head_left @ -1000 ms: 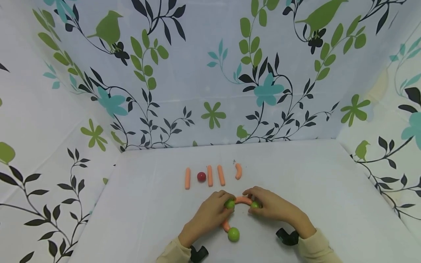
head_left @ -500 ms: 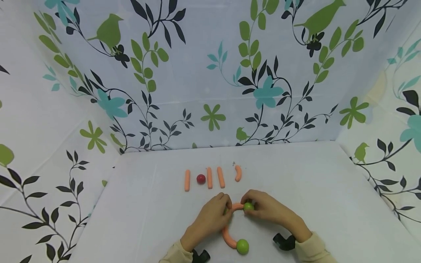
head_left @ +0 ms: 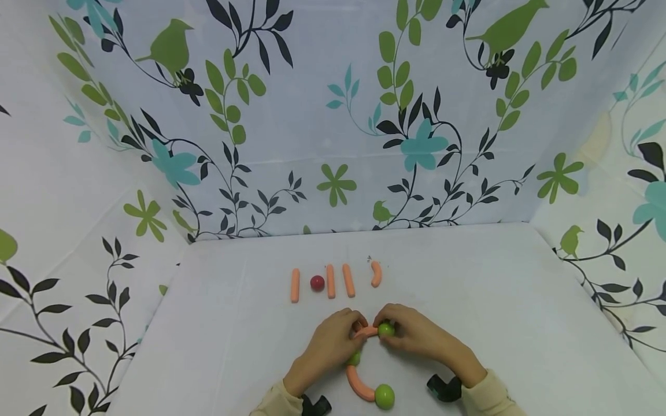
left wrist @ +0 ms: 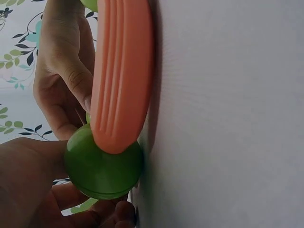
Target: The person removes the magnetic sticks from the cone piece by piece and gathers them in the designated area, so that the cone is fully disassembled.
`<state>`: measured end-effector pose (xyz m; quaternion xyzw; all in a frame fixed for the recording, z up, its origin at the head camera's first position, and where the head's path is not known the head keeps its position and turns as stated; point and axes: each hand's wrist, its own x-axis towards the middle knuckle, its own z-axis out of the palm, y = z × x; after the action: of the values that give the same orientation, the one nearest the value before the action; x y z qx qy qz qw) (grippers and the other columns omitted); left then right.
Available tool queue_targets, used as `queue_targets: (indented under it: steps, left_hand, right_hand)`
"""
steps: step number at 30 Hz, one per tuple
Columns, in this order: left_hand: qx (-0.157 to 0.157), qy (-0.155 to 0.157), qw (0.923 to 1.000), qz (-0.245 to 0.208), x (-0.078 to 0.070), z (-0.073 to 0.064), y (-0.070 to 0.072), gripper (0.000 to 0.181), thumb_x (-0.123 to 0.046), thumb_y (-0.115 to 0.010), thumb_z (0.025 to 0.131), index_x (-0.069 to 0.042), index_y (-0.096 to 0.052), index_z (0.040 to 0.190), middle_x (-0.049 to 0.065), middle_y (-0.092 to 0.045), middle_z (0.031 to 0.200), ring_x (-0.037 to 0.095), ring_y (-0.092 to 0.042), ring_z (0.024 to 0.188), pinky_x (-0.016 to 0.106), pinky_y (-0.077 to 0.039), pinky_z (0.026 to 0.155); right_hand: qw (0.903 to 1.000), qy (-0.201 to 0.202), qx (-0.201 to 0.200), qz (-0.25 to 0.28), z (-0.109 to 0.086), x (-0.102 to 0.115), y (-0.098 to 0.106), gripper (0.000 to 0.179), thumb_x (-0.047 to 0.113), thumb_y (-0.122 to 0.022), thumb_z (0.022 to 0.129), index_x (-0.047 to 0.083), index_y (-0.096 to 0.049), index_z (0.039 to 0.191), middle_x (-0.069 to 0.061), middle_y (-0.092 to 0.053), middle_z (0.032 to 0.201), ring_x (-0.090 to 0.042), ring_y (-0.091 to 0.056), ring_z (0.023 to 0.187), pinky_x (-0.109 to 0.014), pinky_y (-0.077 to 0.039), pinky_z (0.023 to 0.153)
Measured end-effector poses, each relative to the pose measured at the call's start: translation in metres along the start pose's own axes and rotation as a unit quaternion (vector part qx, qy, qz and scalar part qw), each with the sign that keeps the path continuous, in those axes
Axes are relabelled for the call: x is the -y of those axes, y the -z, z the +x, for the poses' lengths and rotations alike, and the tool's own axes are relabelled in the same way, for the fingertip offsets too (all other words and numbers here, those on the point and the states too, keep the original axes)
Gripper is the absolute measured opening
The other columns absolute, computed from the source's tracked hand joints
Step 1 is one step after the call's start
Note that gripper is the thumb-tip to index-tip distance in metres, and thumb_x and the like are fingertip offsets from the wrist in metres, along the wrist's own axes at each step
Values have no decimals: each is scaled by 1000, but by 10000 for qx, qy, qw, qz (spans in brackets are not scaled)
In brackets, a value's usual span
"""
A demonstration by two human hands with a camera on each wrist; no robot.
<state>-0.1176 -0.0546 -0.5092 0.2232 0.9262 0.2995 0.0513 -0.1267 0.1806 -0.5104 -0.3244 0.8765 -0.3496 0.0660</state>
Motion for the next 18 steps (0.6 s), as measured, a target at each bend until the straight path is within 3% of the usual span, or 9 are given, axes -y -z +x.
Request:
queue_targets:
  steps: [18]
  left_hand:
    - [-5, -108, 9996, -269, 4, 0, 0, 14, -25, -78, 93, -20, -73, 105, -11, -64, 89, 0, -52, 77, 20, -44, 69]
  right_hand:
    - [10000, -22, -23, 13, -1, -5, 9, 24, 10, -77, 91, 21, -70, 111, 10, -70, 111, -4, -58, 98, -26, -53, 86]
